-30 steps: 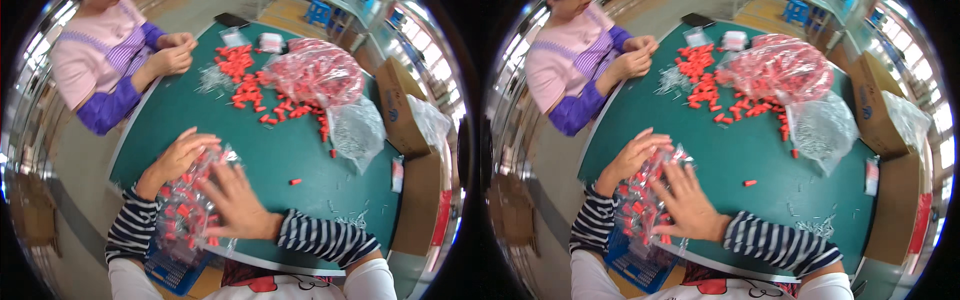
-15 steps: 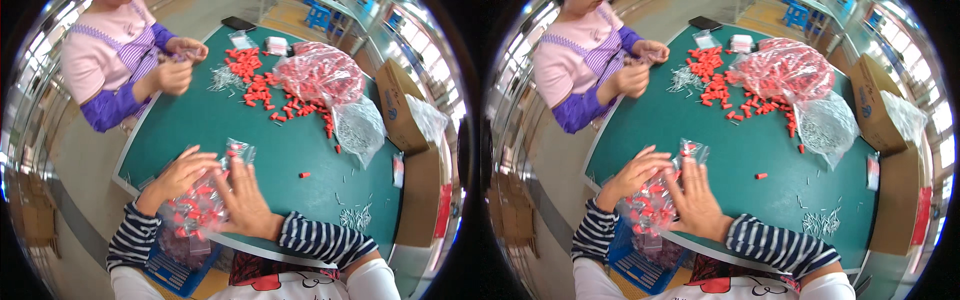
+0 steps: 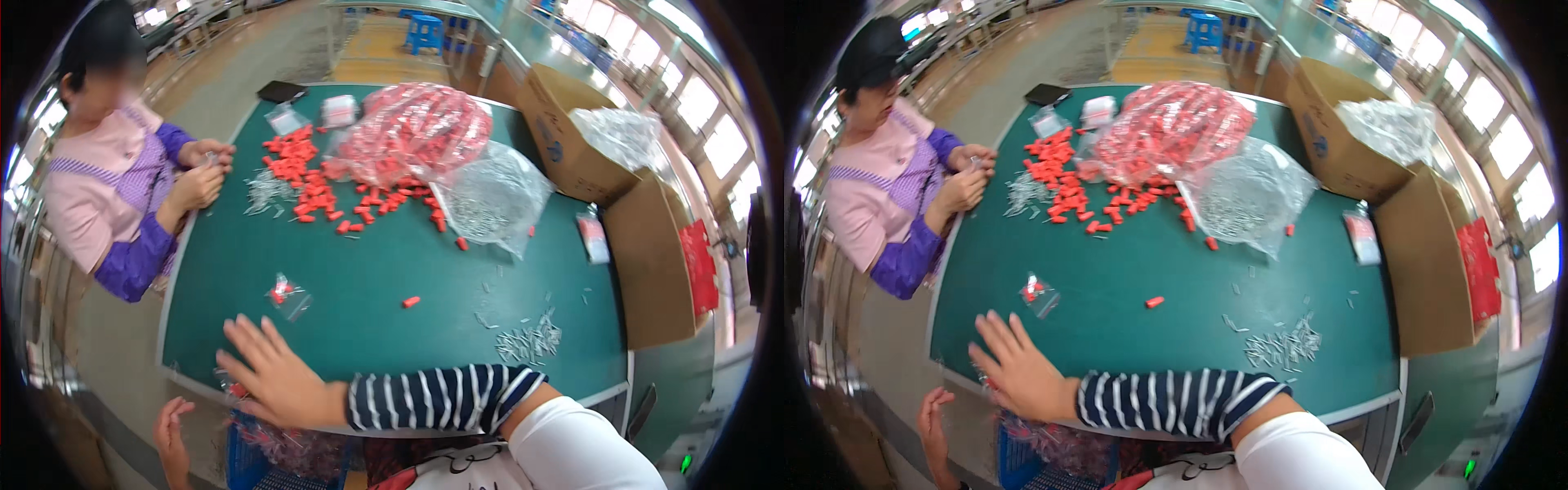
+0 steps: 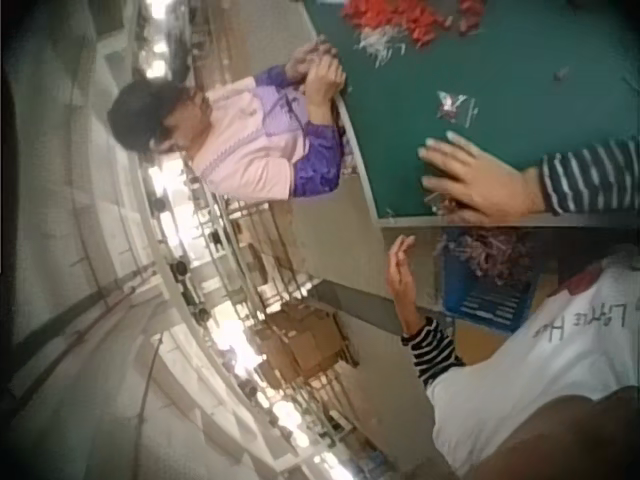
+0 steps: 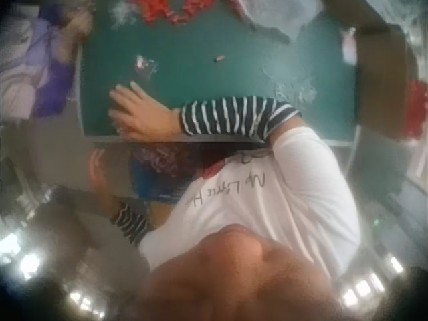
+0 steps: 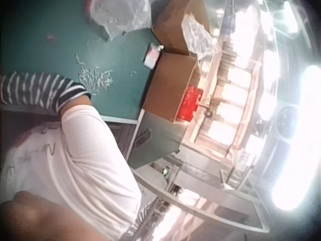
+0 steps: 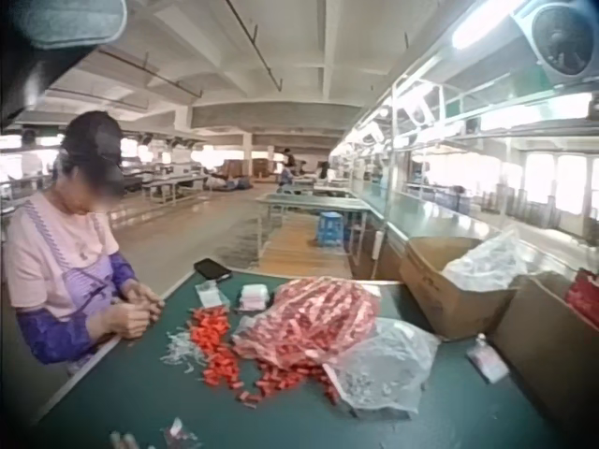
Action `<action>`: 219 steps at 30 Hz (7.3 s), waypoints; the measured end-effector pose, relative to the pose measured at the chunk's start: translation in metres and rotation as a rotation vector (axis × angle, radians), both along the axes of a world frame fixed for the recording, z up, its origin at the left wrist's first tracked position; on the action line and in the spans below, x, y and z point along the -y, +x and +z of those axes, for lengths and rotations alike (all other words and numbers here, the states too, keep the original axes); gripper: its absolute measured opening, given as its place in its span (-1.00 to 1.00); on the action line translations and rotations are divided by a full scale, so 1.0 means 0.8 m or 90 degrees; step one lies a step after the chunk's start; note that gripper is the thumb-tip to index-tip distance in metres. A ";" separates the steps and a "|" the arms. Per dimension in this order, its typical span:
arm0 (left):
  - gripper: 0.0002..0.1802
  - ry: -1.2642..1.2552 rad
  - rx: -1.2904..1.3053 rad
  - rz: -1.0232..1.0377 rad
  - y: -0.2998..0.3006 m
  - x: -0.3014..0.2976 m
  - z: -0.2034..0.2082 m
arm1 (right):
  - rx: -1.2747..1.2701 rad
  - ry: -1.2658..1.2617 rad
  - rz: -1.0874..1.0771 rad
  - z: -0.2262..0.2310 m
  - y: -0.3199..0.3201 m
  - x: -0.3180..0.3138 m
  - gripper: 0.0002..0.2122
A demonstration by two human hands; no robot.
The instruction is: The person sorts plastic connectors and metal pins by hand, then packs them into small plastic zip-top bags.
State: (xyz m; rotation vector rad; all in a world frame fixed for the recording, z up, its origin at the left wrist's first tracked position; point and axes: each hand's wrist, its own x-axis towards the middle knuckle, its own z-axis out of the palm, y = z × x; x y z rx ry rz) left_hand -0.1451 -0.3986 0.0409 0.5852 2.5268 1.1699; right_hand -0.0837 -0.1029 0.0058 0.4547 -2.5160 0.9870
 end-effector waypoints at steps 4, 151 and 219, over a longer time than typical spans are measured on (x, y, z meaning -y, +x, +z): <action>-0.63 0.015 -0.142 -0.022 -0.019 -0.077 -0.003 | 0.037 0.036 -0.187 -0.030 -0.035 -0.039 -0.24; -0.79 0.490 0.048 -0.243 -0.206 -0.658 -0.037 | 0.222 0.327 -0.475 -0.036 0.023 -0.315 -0.39; -0.62 0.264 -0.169 -0.376 0.084 -0.596 -0.086 | 0.201 -0.078 -0.471 0.007 0.315 -0.416 -0.67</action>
